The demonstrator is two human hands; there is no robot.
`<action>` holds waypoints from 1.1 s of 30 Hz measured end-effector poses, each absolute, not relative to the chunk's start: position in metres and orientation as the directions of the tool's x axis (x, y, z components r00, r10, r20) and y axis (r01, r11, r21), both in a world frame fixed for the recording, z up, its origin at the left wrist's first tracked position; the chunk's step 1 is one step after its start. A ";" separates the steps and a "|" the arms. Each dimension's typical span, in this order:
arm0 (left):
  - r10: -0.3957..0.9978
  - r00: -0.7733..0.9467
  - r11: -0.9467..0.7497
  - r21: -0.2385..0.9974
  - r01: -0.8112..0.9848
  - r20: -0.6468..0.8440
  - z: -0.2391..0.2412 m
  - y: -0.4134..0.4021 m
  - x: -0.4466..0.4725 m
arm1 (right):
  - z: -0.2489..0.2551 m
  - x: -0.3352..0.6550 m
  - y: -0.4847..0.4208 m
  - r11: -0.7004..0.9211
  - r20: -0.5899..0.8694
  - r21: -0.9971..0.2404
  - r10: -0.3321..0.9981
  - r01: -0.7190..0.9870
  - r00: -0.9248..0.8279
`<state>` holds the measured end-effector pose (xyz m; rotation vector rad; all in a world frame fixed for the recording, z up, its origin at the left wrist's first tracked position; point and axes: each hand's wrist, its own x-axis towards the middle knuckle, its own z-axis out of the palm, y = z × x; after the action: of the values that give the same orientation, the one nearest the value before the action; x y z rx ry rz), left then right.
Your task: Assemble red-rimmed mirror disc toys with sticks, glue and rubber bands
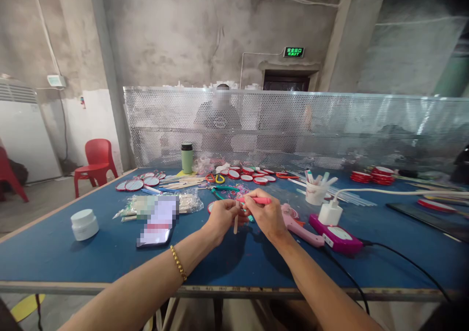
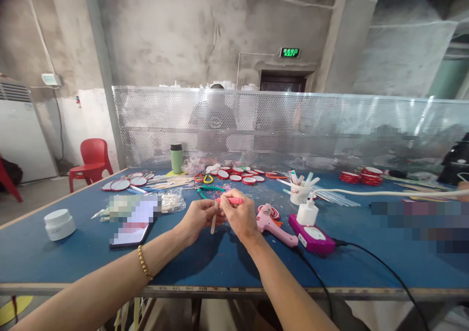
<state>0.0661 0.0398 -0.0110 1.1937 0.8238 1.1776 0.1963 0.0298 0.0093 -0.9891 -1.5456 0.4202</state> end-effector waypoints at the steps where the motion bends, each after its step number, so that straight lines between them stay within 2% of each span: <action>1: 0.967 0.234 -0.041 0.970 -0.238 0.099 -0.011 0.040 0.066 | 0.009 0.196 0.029 0.574 0.628 -0.740 0.776 0.351 0.055; 33: 0.965 0.242 -0.047 0.972 -0.228 0.103 -0.010 0.039 0.066 | 0.010 0.196 0.027 0.586 0.643 -0.726 0.764 0.361 0.053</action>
<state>0.0659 0.0389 -0.0103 1.2081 0.8240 1.1711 0.1962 0.0274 0.0101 -0.9818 -1.5513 0.3978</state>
